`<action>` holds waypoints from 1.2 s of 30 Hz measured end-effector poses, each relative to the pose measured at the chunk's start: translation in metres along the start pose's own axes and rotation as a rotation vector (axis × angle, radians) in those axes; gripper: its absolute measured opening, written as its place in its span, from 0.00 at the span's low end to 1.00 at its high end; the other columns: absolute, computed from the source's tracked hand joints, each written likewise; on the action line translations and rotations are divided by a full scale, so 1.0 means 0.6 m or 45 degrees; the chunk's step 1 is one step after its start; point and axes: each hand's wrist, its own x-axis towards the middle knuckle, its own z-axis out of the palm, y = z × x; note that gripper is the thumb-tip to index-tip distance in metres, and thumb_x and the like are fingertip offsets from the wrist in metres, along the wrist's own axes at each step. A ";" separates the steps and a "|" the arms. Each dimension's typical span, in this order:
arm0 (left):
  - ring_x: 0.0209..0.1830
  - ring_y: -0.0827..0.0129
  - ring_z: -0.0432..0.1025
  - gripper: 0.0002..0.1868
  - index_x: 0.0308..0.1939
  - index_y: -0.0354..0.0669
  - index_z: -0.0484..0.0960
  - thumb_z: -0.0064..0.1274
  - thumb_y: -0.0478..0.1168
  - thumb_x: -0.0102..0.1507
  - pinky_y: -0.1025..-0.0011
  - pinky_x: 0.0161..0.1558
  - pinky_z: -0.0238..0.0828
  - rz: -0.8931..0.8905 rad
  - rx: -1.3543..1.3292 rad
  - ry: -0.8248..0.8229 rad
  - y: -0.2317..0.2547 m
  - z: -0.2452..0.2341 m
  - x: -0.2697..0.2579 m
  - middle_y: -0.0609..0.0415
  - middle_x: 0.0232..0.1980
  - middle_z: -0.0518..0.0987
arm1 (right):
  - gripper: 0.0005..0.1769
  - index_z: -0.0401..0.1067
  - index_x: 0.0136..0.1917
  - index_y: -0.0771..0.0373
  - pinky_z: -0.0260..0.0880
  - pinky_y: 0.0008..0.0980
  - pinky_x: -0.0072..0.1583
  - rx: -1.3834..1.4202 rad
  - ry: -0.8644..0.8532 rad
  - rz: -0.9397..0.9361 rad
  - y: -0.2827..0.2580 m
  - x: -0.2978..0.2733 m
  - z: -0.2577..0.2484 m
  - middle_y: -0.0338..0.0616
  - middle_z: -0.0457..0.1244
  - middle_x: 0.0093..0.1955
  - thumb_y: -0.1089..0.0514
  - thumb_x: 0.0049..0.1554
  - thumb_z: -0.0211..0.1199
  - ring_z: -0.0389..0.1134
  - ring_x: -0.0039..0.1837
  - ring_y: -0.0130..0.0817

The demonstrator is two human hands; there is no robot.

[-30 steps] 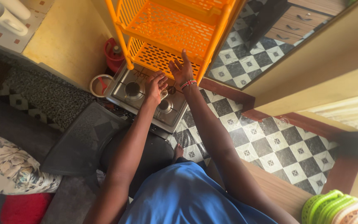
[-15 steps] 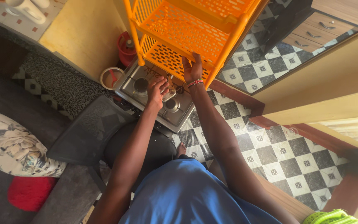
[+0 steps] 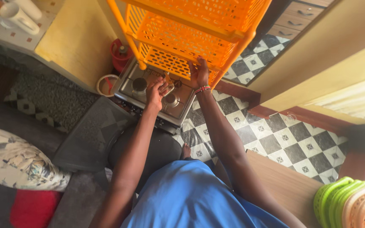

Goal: The person assembles a blue plastic basket by inserting cylindrical rods into the basket base and attaching the lid. They then stack the assembled basket with other baskets on a table.

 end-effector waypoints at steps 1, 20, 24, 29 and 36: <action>0.50 0.70 0.79 0.15 0.55 0.47 0.78 0.57 0.39 0.64 0.70 0.43 0.75 -0.002 -0.005 -0.016 0.000 0.000 -0.008 0.59 0.51 0.81 | 0.14 0.68 0.57 0.63 0.74 0.39 0.64 0.016 -0.039 -0.016 -0.013 -0.014 0.011 0.43 0.64 0.56 0.57 0.60 0.64 0.68 0.61 0.39; 0.55 0.69 0.72 0.30 0.65 0.49 0.69 0.64 0.36 0.61 0.66 0.53 0.76 0.196 -0.175 -0.296 -0.001 -0.005 -0.323 0.56 0.56 0.75 | 0.20 0.67 0.62 0.61 0.74 0.35 0.53 -0.278 0.084 -0.063 -0.108 -0.444 -0.114 0.50 0.67 0.60 0.51 0.59 0.58 0.72 0.55 0.45; 0.54 0.69 0.74 0.25 0.60 0.47 0.71 0.57 0.34 0.60 0.65 0.52 0.77 0.010 -0.221 -0.272 -0.068 -0.010 -0.363 0.57 0.53 0.76 | 0.19 0.68 0.62 0.61 0.73 0.34 0.50 -0.388 0.139 -0.144 -0.145 -0.520 -0.159 0.49 0.68 0.58 0.51 0.60 0.57 0.73 0.52 0.41; 0.52 0.67 0.75 0.21 0.57 0.43 0.75 0.52 0.34 0.59 0.66 0.50 0.77 -0.152 -0.164 -0.288 -0.141 0.002 -0.397 0.54 0.50 0.78 | 0.22 0.68 0.63 0.62 0.76 0.36 0.51 -0.395 0.233 -0.214 -0.194 -0.590 -0.207 0.48 0.68 0.57 0.49 0.60 0.57 0.73 0.50 0.40; 0.51 0.66 0.76 0.21 0.55 0.43 0.75 0.52 0.34 0.56 0.65 0.49 0.77 -0.313 -0.139 -0.336 -0.242 0.053 -0.464 0.53 0.50 0.78 | 0.26 0.68 0.65 0.62 0.77 0.36 0.49 -0.443 0.473 -0.401 -0.265 -0.729 -0.266 0.50 0.68 0.58 0.46 0.59 0.59 0.75 0.52 0.41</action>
